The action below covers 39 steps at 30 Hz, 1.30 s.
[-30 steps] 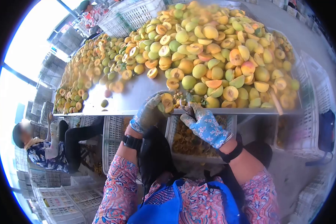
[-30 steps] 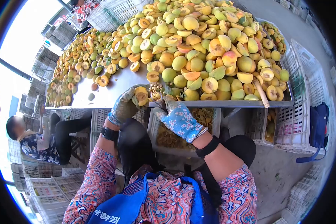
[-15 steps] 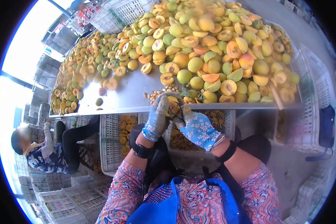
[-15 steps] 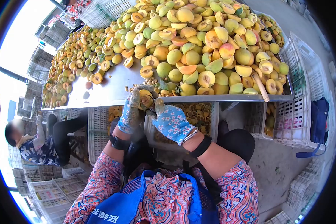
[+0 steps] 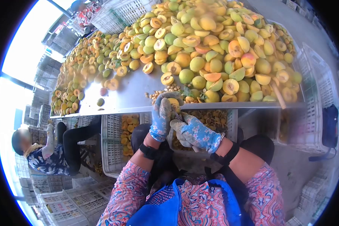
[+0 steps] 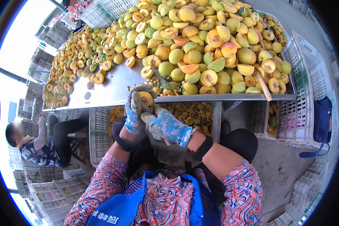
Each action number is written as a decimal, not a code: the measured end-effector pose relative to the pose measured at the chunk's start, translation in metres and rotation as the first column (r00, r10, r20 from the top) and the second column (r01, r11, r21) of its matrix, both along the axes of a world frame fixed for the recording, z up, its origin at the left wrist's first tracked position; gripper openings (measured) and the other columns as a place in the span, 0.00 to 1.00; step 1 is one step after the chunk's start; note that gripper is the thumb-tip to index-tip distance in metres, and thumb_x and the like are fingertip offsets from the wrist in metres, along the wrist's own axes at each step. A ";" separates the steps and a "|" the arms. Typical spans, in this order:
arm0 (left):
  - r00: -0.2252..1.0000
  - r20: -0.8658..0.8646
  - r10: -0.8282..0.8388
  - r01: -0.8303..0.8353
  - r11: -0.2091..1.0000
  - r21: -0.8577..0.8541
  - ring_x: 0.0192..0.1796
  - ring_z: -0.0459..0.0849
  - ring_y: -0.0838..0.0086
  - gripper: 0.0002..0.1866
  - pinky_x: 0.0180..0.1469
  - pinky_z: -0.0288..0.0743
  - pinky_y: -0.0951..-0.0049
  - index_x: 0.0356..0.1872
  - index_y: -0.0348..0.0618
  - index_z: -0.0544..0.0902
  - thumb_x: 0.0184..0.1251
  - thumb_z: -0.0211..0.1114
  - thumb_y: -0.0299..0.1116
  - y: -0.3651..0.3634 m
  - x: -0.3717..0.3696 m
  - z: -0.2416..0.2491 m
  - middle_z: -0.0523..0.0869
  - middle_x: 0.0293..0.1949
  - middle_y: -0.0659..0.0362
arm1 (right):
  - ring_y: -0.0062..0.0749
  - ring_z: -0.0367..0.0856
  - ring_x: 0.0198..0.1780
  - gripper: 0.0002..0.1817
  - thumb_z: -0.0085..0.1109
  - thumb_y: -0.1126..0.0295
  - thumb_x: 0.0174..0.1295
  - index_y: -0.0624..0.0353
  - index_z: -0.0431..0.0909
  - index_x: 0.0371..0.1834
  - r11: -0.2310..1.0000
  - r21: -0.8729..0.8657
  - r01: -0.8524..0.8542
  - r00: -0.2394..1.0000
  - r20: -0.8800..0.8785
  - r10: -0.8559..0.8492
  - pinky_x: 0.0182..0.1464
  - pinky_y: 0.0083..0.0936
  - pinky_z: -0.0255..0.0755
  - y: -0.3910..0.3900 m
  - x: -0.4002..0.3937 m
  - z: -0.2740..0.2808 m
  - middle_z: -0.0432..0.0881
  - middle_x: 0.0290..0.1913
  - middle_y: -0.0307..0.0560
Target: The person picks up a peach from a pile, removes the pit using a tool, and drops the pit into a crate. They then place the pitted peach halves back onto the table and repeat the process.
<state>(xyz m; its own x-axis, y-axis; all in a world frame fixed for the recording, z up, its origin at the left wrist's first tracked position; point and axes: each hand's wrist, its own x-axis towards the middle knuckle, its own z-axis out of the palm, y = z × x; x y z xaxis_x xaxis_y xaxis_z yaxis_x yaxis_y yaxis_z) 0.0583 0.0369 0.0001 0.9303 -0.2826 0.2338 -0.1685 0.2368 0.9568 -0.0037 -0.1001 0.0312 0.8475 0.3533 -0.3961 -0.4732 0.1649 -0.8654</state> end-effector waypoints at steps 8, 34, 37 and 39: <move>0.983 -0.185 -0.015 0.031 0.996 0.081 0.40 0.83 0.73 0.22 0.46 0.78 0.72 0.51 0.38 0.77 0.78 0.48 0.49 -0.002 -0.001 0.005 0.84 0.40 0.54 | 0.15 0.60 0.13 0.09 0.51 0.61 0.71 0.49 0.69 0.33 0.975 0.212 -0.071 0.977 -0.181 0.111 0.12 0.15 0.52 -0.010 -0.002 0.009 0.64 0.17 0.30; 0.994 0.104 -0.016 -0.043 0.842 0.537 0.49 0.82 0.71 0.24 0.54 0.76 0.70 0.58 0.41 0.72 0.61 0.69 0.28 0.019 -0.003 0.018 0.82 0.45 0.57 | 0.41 0.78 0.31 0.23 0.51 0.51 0.69 0.63 0.75 0.51 0.790 -0.577 -0.210 0.822 0.333 0.462 0.35 0.33 0.72 -0.056 -0.010 -0.003 0.80 0.30 0.54; 0.992 0.110 -0.066 -0.025 0.741 0.671 0.55 0.80 0.69 0.26 0.58 0.75 0.70 0.57 0.39 0.72 0.57 0.70 0.22 0.027 -0.006 0.026 0.82 0.50 0.54 | 0.62 0.73 0.59 0.26 0.54 0.55 0.67 0.66 0.72 0.59 0.843 -0.473 -0.257 0.945 0.061 0.323 0.59 0.44 0.68 -0.057 -0.013 0.037 0.78 0.53 0.72; 0.990 0.113 -0.086 -0.024 0.683 0.730 0.56 0.79 0.71 0.26 0.59 0.74 0.70 0.57 0.40 0.73 0.56 0.70 0.20 0.026 -0.011 0.027 0.81 0.51 0.55 | 0.62 0.75 0.56 0.26 0.55 0.56 0.66 0.65 0.72 0.59 0.857 -0.515 0.011 0.870 0.428 0.245 0.57 0.44 0.70 -0.050 -0.012 0.002 0.79 0.51 0.70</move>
